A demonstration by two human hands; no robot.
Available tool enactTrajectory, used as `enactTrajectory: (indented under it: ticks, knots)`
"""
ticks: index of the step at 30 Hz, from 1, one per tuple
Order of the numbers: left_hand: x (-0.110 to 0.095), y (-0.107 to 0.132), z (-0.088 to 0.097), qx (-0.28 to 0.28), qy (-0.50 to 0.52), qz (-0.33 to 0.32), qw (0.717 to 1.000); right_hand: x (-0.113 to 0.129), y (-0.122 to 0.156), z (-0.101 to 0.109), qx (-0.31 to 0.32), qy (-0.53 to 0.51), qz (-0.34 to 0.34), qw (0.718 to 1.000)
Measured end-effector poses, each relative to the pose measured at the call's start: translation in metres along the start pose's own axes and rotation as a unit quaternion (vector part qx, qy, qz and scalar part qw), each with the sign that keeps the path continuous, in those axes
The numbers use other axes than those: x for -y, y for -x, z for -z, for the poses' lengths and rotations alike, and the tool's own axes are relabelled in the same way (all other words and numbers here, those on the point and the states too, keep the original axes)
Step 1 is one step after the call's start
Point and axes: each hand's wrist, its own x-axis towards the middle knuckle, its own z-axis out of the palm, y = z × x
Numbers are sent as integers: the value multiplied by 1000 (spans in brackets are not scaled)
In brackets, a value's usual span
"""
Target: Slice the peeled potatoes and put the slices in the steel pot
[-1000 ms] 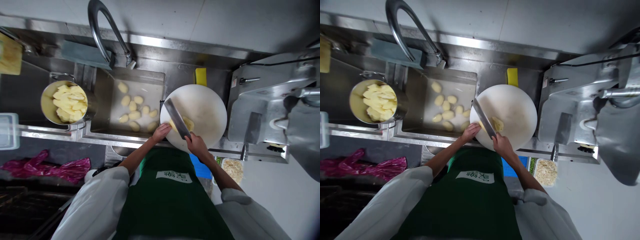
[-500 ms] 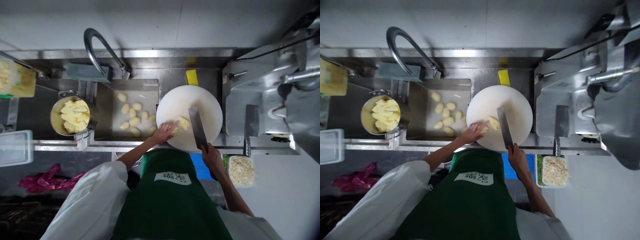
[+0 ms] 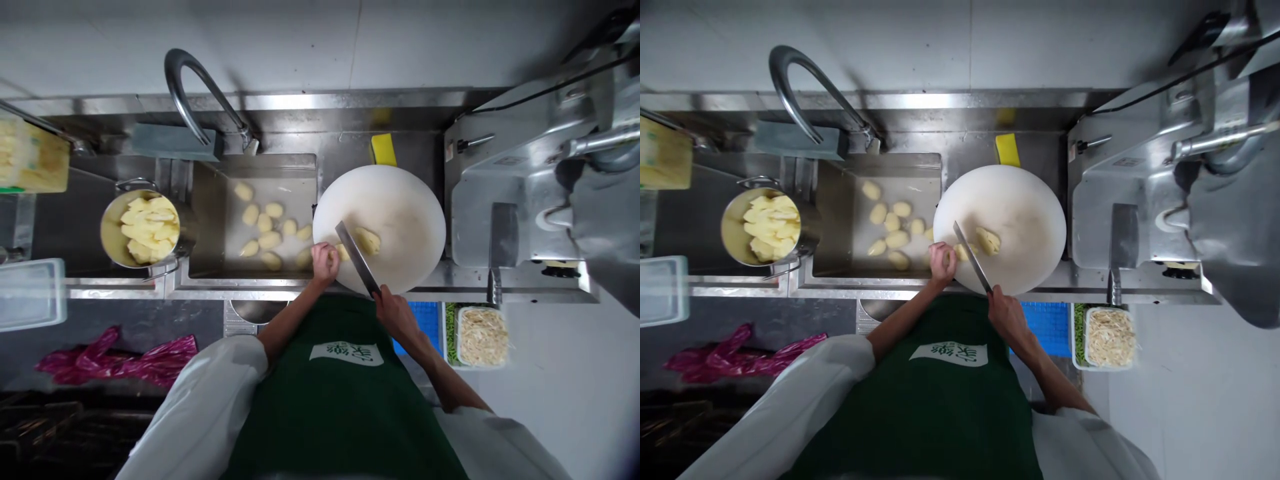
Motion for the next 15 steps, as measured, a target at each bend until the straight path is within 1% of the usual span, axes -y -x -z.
enactTrajectory:
  ticks: [3, 6, 8, 11, 13, 15]
  knots:
    - [3, 2, -10, 59, -2, -2, 998, 0, -3, -4, 6, 14, -3, 1000]
    - [7, 2, -11, 99, 1, -4, 995, -2, -8, -10, 27, 17, -10, 999]
    - [9, 2, -9, 112, 3, -12, 994, -2, -13, -16, 51, 16, -15, 998]
    - [11, 3, -9, 120, 1, -24, 993, 0, -20, -20, 67, 21, -19, 997]
    - [12, 3, -10, 115, -5, -27, 993, -1, -21, -17, 65, 25, -10, 998]
    - [11, 2, -9, 108, -8, -26, 994, -4, -16, -9, 55, 30, 7, 998]
